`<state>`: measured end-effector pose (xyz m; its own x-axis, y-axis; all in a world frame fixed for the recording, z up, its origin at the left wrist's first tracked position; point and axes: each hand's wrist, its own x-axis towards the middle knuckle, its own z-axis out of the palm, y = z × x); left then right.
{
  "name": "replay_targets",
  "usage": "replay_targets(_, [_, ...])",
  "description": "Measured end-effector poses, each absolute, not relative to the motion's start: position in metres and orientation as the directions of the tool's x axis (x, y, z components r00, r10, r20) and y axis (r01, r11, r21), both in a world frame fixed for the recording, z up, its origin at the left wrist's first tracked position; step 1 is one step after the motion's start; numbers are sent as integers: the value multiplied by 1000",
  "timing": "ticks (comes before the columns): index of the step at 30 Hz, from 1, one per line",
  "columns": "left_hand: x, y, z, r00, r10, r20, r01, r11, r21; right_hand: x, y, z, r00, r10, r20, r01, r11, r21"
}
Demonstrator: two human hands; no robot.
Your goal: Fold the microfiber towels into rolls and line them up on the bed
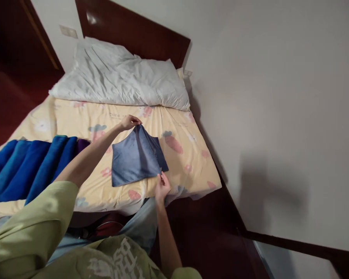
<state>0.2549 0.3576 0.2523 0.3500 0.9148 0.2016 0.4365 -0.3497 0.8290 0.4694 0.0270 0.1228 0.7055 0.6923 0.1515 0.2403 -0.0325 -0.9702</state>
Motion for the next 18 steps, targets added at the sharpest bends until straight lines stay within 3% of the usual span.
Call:
replay_targets(11, [165,256,363,164,948,271,217,-303,928,566,84,285,501,790,353,207,288,-935])
replay_targets(18, [137,200,393,40,952,303,218,-304,927,554,110,330,434,733,523,248,462,-852])
